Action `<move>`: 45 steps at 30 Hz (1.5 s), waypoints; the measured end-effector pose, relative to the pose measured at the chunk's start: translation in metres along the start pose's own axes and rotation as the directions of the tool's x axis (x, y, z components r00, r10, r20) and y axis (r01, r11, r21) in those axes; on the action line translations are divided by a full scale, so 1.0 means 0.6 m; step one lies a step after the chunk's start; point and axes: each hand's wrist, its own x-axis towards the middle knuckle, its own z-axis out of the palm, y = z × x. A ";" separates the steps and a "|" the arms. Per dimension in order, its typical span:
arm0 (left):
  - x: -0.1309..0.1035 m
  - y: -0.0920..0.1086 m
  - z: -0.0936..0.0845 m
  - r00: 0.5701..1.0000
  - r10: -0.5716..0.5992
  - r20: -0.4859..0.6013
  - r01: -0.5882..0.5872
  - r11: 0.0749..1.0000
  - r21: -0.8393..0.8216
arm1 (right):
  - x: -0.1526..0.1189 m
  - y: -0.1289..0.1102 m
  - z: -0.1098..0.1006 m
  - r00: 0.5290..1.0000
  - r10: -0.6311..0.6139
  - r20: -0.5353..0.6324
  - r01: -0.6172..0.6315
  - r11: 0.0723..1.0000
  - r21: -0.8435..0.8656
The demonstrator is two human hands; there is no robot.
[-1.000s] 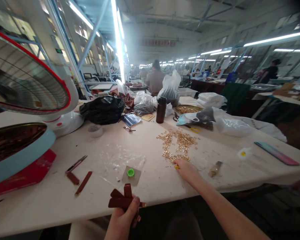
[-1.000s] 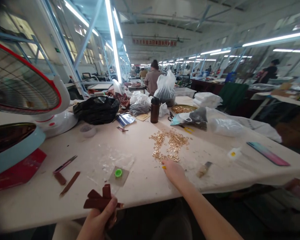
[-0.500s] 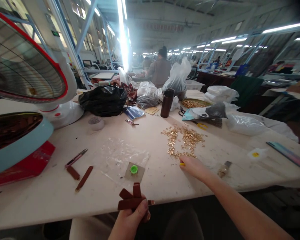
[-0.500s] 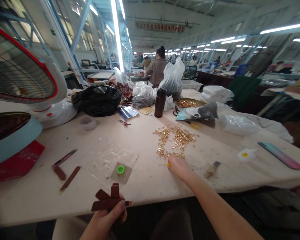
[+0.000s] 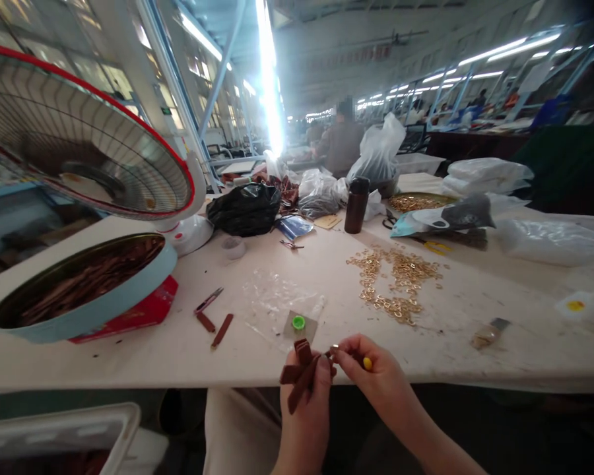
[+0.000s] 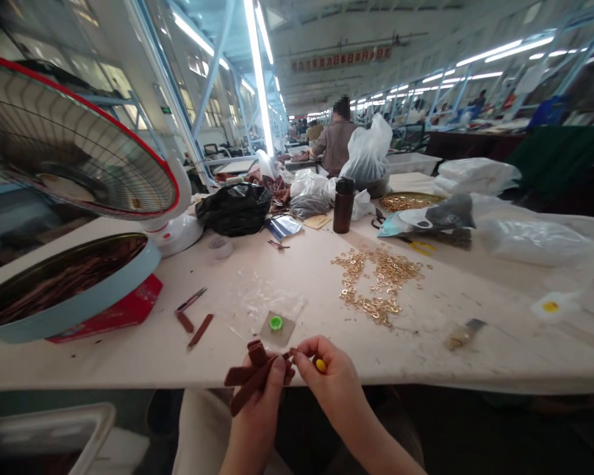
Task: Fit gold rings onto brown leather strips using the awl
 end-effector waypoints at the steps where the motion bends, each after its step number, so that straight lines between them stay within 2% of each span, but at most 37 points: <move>1: -0.003 0.000 0.000 0.999 0.027 -0.018 -0.026 1.000 0.010 | -0.003 -0.001 0.008 1.000 -0.001 -0.001 0.001 0.999 0.036; 4: -0.012 -0.002 -0.005 0.999 0.037 -0.035 -0.038 0.999 -0.015 | -0.009 -0.002 0.015 1.000 -0.017 0.001 0.017 0.998 0.064; 6: -0.015 -0.002 -0.009 0.999 -0.041 -0.021 0.039 0.995 -0.088 | -0.012 -0.005 0.009 0.999 -0.016 0.033 0.012 0.995 0.096; 9: -0.015 -0.001 -0.012 0.970 -0.219 0.103 0.240 0.922 -0.304 | -0.015 -0.008 -0.005 0.984 0.062 0.166 -0.098 0.971 0.219; 12: -0.015 0.000 -0.015 0.936 -0.265 0.230 0.338 0.857 -0.389 | -0.016 -0.006 -0.016 0.962 0.096 0.257 -0.166 0.949 0.266; 16: -0.016 -0.001 -0.016 0.942 -0.209 0.262 0.279 0.923 -0.266 | -0.017 0.001 -0.021 0.955 0.059 0.290 -0.126 0.968 0.217; 22: -0.015 0.001 -0.014 0.931 -0.277 0.238 0.322 0.930 -0.177 | -0.018 0.001 -0.023 0.942 0.021 0.334 -0.044 0.997 0.063; 27: -0.012 -0.010 -0.018 0.954 -0.210 0.214 0.230 0.971 -0.072 | -0.019 0.000 -0.020 0.945 0.002 0.327 0.004 1.000 -0.018; 33: -0.016 -0.040 -0.009 0.977 -0.186 0.102 0.198 0.972 -0.126 | -0.017 0.004 -0.004 0.966 -0.029 0.255 0.017 0.999 0.051; 36: -0.015 -0.042 -0.006 0.979 -0.196 0.053 0.202 0.966 -0.158 | -0.014 0.006 0.003 0.958 -0.016 0.285 -0.032 0.986 0.162; 39: -0.013 -0.033 -0.007 0.988 -0.154 0.033 0.156 0.985 -0.078 | -0.011 0.010 0.006 0.946 0.016 0.325 -0.096 0.968 0.233; 42: -0.009 -0.023 -0.011 0.995 -0.099 0.023 0.099 0.995 -0.022 | -0.008 0.016 0.007 0.947 0.032 0.320 -0.099 0.976 0.195; 45: -0.001 -0.022 -0.014 0.988 -0.148 0.045 0.151 0.985 -0.078 | -0.007 0.014 0.007 0.962 0.006 0.274 -0.036 0.994 0.105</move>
